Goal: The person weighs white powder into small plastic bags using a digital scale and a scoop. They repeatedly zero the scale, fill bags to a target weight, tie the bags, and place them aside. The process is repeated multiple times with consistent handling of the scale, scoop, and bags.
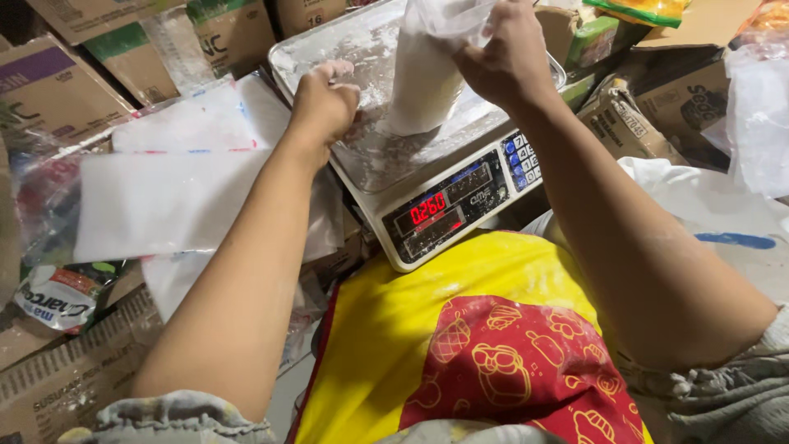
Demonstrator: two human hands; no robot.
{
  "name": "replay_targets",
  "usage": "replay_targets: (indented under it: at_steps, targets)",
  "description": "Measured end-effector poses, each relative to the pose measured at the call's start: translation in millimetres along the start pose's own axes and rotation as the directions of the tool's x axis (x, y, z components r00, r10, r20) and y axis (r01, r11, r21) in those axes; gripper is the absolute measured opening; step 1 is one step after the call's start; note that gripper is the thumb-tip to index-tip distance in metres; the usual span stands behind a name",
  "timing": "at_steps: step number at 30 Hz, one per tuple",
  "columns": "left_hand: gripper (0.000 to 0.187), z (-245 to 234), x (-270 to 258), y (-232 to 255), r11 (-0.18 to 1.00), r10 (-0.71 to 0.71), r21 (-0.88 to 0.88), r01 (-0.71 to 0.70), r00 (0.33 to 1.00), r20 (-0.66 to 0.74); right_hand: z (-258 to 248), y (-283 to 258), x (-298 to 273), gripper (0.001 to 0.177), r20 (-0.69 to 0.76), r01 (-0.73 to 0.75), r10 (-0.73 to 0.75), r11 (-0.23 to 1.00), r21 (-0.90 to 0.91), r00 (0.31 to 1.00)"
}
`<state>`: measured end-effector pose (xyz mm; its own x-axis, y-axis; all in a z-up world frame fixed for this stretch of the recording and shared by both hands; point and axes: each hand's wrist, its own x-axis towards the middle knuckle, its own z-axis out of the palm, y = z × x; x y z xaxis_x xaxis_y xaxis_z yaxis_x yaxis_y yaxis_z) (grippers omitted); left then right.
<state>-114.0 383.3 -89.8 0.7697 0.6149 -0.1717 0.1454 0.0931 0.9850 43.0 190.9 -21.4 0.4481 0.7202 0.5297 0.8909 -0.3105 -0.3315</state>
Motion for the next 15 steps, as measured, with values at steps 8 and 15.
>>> replay_targets:
  at_steps: [8, 15]
  targets:
    - [0.034, 11.5, 5.2, -20.9, 0.961, 0.051, -0.261, -0.091, 0.986, -0.158, -4.5, 6.1, 13.7, 0.037, 0.199, -0.520, 0.534, 0.560, 0.645, 0.822]
    - [0.061, 41.5, -7.1, -13.5, 0.872, -0.083, -0.475, 0.118, 0.992, 0.094, -49.2, 17.5, 11.2, 0.037, 0.189, -0.543, 0.613, 0.464, 0.700, 0.768]
